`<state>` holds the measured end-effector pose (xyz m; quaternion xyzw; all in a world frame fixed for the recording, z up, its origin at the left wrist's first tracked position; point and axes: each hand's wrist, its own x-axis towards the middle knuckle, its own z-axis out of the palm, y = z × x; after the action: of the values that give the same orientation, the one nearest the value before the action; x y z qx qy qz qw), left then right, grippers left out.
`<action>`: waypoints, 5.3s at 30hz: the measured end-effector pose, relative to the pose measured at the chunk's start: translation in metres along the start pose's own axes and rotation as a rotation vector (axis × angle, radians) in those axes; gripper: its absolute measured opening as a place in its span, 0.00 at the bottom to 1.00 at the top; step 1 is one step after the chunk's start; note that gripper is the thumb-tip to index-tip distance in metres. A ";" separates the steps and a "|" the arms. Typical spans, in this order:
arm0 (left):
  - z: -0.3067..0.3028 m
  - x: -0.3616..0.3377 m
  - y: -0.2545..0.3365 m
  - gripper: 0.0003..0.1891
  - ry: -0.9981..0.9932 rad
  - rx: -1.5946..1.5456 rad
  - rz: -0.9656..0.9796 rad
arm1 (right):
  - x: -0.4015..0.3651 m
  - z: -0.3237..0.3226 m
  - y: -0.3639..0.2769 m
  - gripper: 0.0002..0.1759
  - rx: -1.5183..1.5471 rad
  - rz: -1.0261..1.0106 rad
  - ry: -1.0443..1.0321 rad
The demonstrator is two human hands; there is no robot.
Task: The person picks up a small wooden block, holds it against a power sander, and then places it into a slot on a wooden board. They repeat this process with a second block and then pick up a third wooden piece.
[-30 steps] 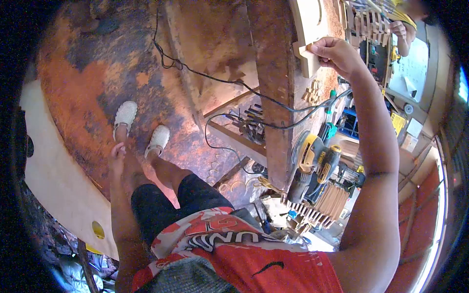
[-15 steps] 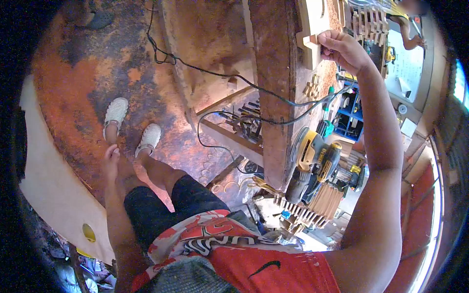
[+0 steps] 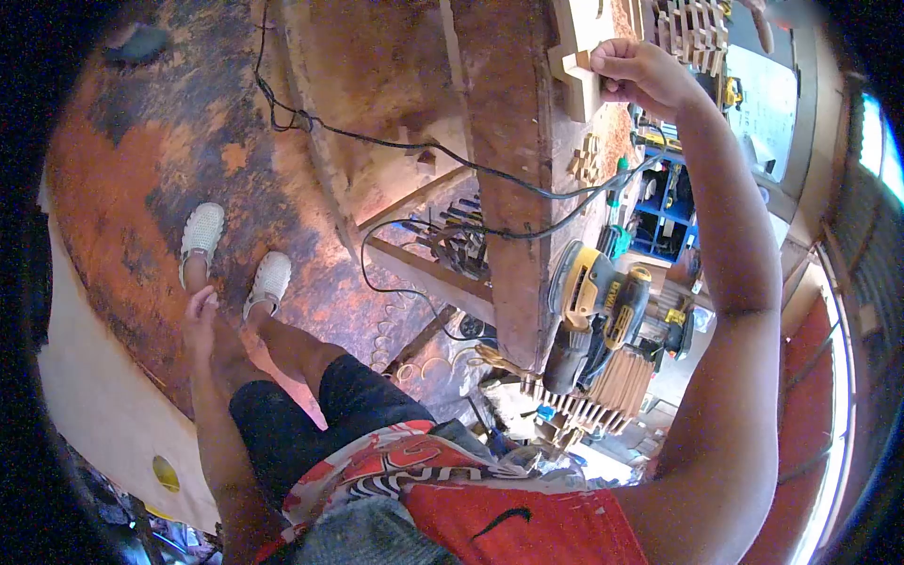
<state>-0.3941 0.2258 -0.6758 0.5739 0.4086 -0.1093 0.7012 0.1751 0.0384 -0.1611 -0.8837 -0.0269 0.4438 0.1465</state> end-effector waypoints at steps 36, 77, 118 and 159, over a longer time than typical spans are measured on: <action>0.108 -0.174 0.579 0.17 -0.863 0.098 0.715 | -0.209 0.181 0.004 0.12 1.543 -0.772 -0.116; 0.364 -0.197 0.592 0.07 -0.834 0.064 0.358 | -0.324 0.100 0.284 0.34 0.716 -0.496 1.381; 0.384 -0.266 0.617 0.08 -0.963 0.330 1.146 | -0.374 0.090 0.240 0.38 0.282 -0.740 1.515; 0.372 -0.259 0.605 0.07 -1.012 0.231 1.112 | -0.377 0.092 0.230 0.39 0.285 -0.750 1.521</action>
<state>-0.0169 0.0033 -0.0590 0.6451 -0.3262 -0.0317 0.6903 -0.1449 -0.2269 0.0143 -0.8467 -0.1557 -0.3479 0.3712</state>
